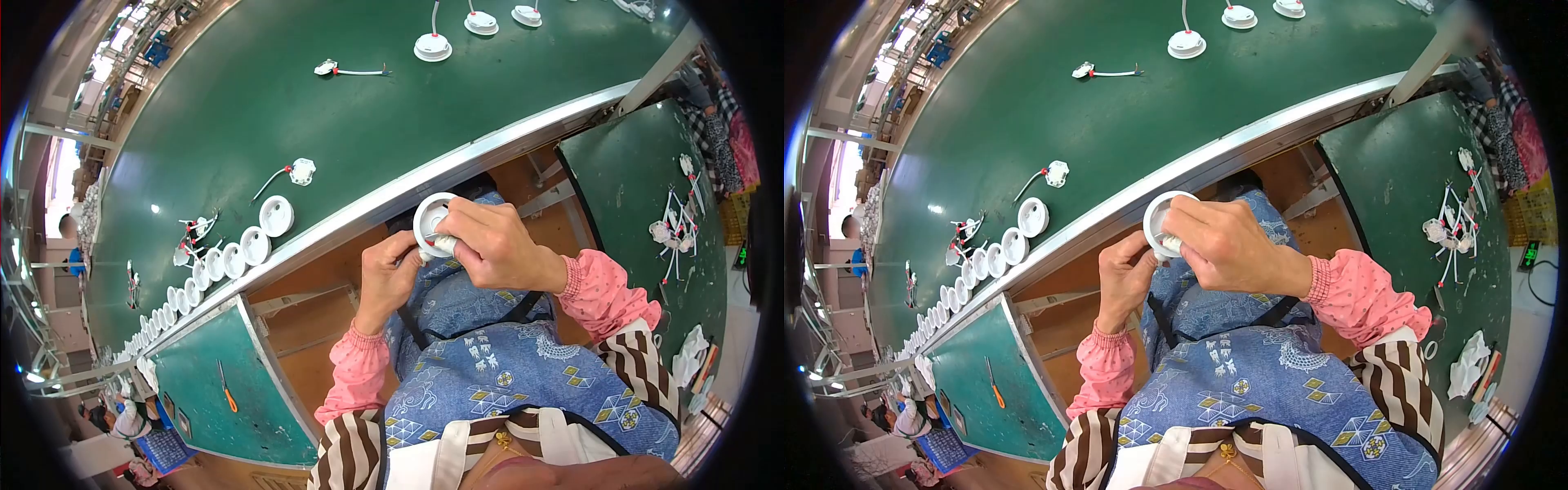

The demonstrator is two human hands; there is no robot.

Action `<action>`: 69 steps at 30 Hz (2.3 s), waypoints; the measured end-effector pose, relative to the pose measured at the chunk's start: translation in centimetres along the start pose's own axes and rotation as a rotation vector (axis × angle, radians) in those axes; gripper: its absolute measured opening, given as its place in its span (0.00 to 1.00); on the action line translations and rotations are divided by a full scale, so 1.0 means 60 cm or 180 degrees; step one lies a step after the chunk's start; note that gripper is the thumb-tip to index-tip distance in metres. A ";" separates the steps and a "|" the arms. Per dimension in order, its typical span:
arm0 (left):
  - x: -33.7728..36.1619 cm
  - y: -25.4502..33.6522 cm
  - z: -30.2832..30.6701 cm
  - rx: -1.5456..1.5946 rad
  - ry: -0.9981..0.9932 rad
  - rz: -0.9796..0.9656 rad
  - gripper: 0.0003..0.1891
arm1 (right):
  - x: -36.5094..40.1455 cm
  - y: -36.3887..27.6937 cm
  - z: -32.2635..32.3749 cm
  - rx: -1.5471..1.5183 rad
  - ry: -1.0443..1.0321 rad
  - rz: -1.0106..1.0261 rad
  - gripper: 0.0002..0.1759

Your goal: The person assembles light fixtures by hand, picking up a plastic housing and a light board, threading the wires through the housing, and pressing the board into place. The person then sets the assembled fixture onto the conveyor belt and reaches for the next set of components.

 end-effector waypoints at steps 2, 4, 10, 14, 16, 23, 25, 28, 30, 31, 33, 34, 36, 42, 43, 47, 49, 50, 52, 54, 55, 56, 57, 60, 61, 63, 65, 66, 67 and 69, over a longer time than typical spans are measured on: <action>0.000 0.000 0.008 -0.0191 -0.0234 -0.0286 0.05 | 0.003 0.000 0.003 -0.0092 -0.0030 -0.0021 0.16; -0.001 0.002 0.012 -0.0219 -0.0346 -0.0481 0.04 | 0.005 0.003 0.005 -0.0217 -0.0091 -0.0086 0.18; 0.010 0.017 0.023 -0.0212 -0.0266 -0.0348 0.03 | 0.004 -0.023 0.031 0.0062 -0.0145 -0.0293 0.29; 0.015 0.023 0.021 -0.0220 -0.0140 -0.0537 0.03 | 0.000 -0.061 0.036 0.0540 -0.0397 0.0151 0.42; 0.020 0.027 0.022 -0.0354 -0.0180 -0.0588 0.03 | 0.000 -0.062 0.027 0.0762 -0.0601 0.0185 0.44; 0.021 0.051 0.027 -0.0349 -0.0387 -0.0486 0.04 | -0.007 -0.026 0.005 -0.0285 -0.0684 0.0203 0.33; 0.019 0.050 0.024 -0.0350 -0.0401 -0.0488 0.04 | -0.005 -0.018 0.004 -0.0447 -0.0748 0.0104 0.31; 0.016 0.051 0.017 -0.0328 -0.0442 -0.0425 0.04 | -0.005 -0.007 0.004 -0.0555 -0.0870 -0.0052 0.33; 0.018 0.052 0.011 -0.0306 -0.0442 -0.0375 0.05 | -0.004 -0.010 0.010 -0.0539 -0.0939 -0.0147 0.34; 0.021 0.052 0.008 -0.0293 -0.0432 -0.0349 0.05 | -0.004 -0.011 0.012 -0.0527 -0.0983 -0.0190 0.34; 0.024 0.056 0.002 -0.0155 -0.0452 -0.0238 0.06 | -0.001 -0.010 0.007 -0.0538 -0.1103 -0.0293 0.34; 0.021 0.069 0.001 -0.0261 -0.0517 -0.0260 0.06 | 0.000 -0.008 0.006 -0.0542 -0.1157 -0.0349 0.34; 0.017 0.089 0.002 -0.0381 -0.0600 -0.0187 0.06 | -0.002 -0.005 0.005 -0.0621 -0.1344 -0.0476 0.33; 0.034 0.080 0.010 0.0154 -0.0599 0.0063 0.08 | 0.001 0.000 -0.005 -0.1034 -0.1542 -0.0675 0.30; 0.037 0.078 0.013 0.0157 -0.0611 0.0066 0.08 | 0.003 -0.001 -0.007 -0.1092 -0.1536 -0.0723 0.30; 0.044 0.073 0.024 0.0078 -0.0588 -0.0058 0.11 | 0.006 -0.006 -0.013 -0.1205 -0.1627 -0.0882 0.30; 0.046 0.070 0.024 0.0050 -0.0521 -0.0180 0.12 | 0.006 -0.005 -0.014 -0.1190 -0.1667 -0.0932 0.30; 0.046 0.064 0.024 0.0063 -0.0479 -0.0249 0.12 | 0.006 -0.005 -0.014 -0.1209 -0.1690 -0.0978 0.30; 0.052 0.057 0.021 0.0142 -0.0382 -0.0279 0.12 | 0.010 -0.004 -0.016 -0.1253 -0.1736 -0.1066 0.30; 0.061 0.051 0.010 0.0293 -0.0263 -0.0211 0.11 | 0.012 0.000 -0.016 -0.1280 -0.1833 -0.1169 0.30; 0.064 0.048 0.006 0.0361 -0.0203 -0.0031 0.11 | 0.011 0.003 -0.017 -0.1290 -0.1879 -0.1219 0.29; 0.067 0.046 0.002 0.0428 -0.0141 0.0147 0.10 | 0.010 0.007 -0.020 -0.1237 -0.1819 -0.1198 0.29; 0.068 0.044 -0.002 0.0495 -0.0079 0.0326 0.09 | 0.009 0.012 -0.024 -0.1188 -0.1760 -0.1177 0.28; 0.062 0.047 -0.009 0.0245 0.0157 0.0330 0.10 | 0.006 0.009 -0.037 -0.1024 -0.1474 -0.1119 0.26; 0.061 0.048 -0.011 0.0211 0.0167 0.0318 0.11 | 0.005 0.006 -0.041 -0.0959 -0.1354 -0.1104 0.26; 0.062 0.048 -0.016 0.0146 0.0164 0.0296 0.11 | 0.011 0.012 -0.054 -0.0860 -0.0893 -0.0944 0.22; 0.064 0.043 -0.021 0.0111 0.0274 0.0299 0.11 | 0.019 0.020 -0.066 -0.0818 -0.0727 -0.1113 0.20; 0.066 0.041 -0.022 0.0085 0.0330 0.0305 0.11 | 0.019 0.020 -0.071 -0.0813 -0.0630 -0.1151 0.17; 0.066 0.042 -0.021 -0.0002 0.0333 0.0203 0.11 | 0.022 0.022 -0.076 -0.0979 -0.0632 -0.1237 0.16; 0.064 0.044 -0.020 -0.0177 0.0351 -0.0012 0.11 | 0.025 0.026 -0.082 -0.1303 -0.0642 -0.1392 0.16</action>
Point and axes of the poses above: each hand's wrist, its own x-axis away from the middle knuckle, its own z-axis out of the back of the hand, y = z × x, the point moved 2 cm from there along -x, towards the middle knuckle, and after that the axes turned 15 degrees about -z, right-handed, at the moved point
